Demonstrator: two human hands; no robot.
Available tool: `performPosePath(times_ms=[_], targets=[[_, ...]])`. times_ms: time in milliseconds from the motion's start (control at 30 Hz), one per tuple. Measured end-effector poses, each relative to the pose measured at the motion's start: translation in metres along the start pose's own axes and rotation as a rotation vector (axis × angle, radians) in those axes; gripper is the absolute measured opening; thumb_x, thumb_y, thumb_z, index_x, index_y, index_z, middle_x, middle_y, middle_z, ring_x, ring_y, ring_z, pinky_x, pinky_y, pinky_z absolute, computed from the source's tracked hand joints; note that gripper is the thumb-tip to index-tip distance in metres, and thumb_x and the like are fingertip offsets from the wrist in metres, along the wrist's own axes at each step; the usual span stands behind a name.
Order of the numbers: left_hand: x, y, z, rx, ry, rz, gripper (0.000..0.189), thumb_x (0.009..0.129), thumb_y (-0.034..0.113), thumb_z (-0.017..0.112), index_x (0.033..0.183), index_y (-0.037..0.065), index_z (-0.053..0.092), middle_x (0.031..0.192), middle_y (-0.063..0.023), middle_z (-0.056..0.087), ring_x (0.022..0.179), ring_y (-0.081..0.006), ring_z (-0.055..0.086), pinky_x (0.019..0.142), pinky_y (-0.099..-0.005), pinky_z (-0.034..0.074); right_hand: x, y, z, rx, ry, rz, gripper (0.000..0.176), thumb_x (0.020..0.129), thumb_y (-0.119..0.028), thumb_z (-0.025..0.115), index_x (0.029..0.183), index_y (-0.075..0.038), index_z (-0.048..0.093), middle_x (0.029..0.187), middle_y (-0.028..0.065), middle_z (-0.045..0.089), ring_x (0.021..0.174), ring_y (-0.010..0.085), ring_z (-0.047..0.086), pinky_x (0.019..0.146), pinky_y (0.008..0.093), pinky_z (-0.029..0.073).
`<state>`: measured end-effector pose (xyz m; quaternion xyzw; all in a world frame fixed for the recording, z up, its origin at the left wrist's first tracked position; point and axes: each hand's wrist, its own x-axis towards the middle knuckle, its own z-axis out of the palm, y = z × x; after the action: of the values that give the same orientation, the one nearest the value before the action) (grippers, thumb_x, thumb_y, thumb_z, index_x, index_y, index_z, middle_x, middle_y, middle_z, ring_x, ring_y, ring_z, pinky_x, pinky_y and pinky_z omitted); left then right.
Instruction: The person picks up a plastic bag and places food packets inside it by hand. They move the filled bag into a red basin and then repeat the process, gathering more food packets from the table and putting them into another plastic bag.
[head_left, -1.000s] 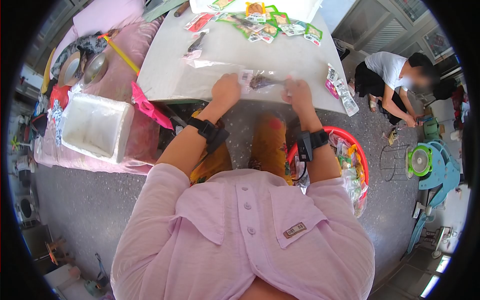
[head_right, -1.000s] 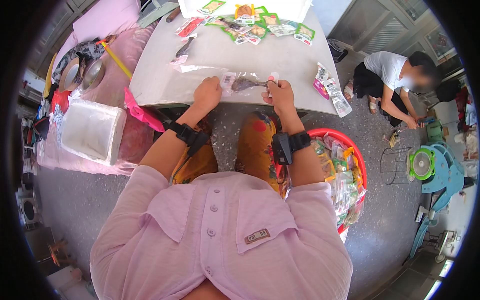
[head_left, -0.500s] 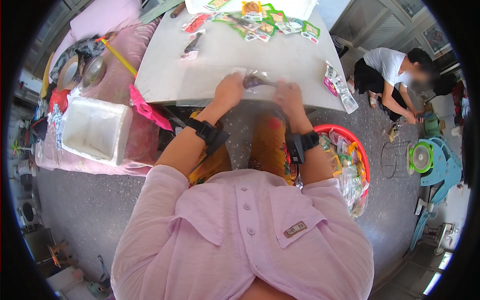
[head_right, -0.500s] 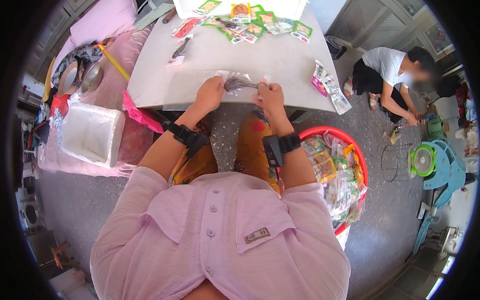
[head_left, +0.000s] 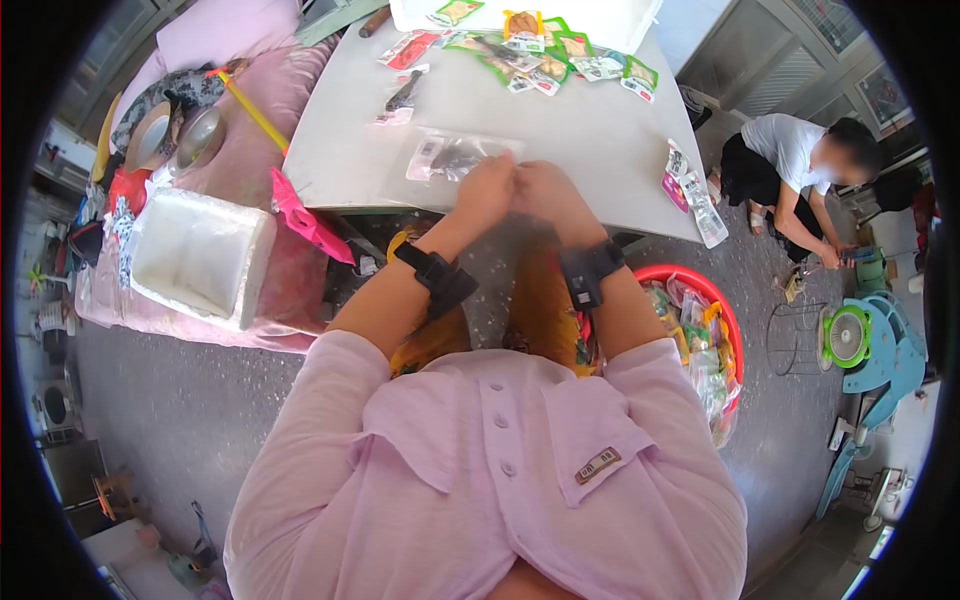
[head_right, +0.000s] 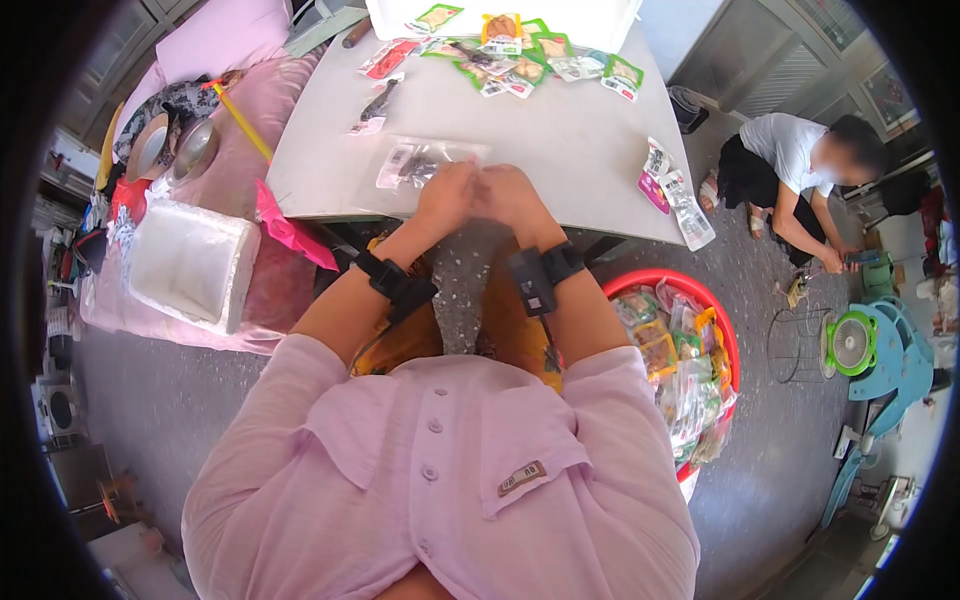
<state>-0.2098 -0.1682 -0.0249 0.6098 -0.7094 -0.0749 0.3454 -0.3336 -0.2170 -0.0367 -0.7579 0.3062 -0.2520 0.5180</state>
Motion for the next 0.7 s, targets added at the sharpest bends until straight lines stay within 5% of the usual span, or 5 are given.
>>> performPosePath(times_ms=[67,200,300,367,700], targets=[[0.004,-0.002,-0.001,0.010,-0.030,-0.004,0.014,0.076,0.016,0.044,0.077,0.003,0.049,0.081,-0.0169,0.053,0.079,-0.0333,0.050,0.067,-0.0406,0.040,0.004,-0.014,-0.007,-0.663,-0.157,-0.070,0.025,0.080,-0.016,0.042,0.091,0.005,0.048,0.091,0.0139,0.052,0.077,0.0228,0.054,0.066,0.0340,0.046],[0.007,-0.008,-0.011,-0.042,-0.073,0.027,0.014,0.074,0.016,0.046,0.077,0.003,0.050,0.082,-0.0177,0.053,0.080,-0.0330,0.050,0.069,-0.0406,0.040,0.014,0.017,0.022,0.727,0.003,-0.137,0.023,0.081,-0.014,0.042,0.093,0.004,0.047,0.094,0.0134,0.051,0.086,0.0225,0.051,0.071,0.0347,0.043],[0.018,-0.012,-0.030,-0.065,-0.054,-0.026,0.017,0.073,0.018,0.048,0.081,0.003,0.052,0.083,-0.0180,0.053,0.080,-0.0327,0.050,0.070,-0.0398,0.040,0.005,0.006,0.016,0.860,-0.003,-0.182,0.022,0.080,-0.014,0.044,0.095,0.003,0.046,0.093,0.0128,0.052,0.087,0.0223,0.050,0.070,0.0349,0.043],[0.028,-0.033,-0.036,0.027,0.119,-0.034,0.021,0.072,0.021,0.048,0.084,0.005,0.053,0.083,-0.0152,0.053,0.080,-0.0316,0.050,0.071,-0.0400,0.040,-0.011,-0.041,0.006,1.062,0.138,0.193,0.021,0.080,-0.013,0.046,0.095,0.001,0.045,0.092,0.0120,0.052,0.085,0.0216,0.051,0.068,0.0348,0.043],[0.074,-0.139,-0.082,0.708,0.034,-0.125,0.018,0.071,0.015,0.049,0.088,0.010,0.053,0.083,-0.0081,0.055,0.081,-0.0265,0.052,0.070,-0.0381,0.041,-0.019,-0.051,-0.009,0.623,0.621,0.262,0.021,0.076,-0.013,0.051,0.094,-0.003,0.045,0.084,0.0064,0.052,0.078,0.0163,0.053,0.065,0.0292,0.043]])
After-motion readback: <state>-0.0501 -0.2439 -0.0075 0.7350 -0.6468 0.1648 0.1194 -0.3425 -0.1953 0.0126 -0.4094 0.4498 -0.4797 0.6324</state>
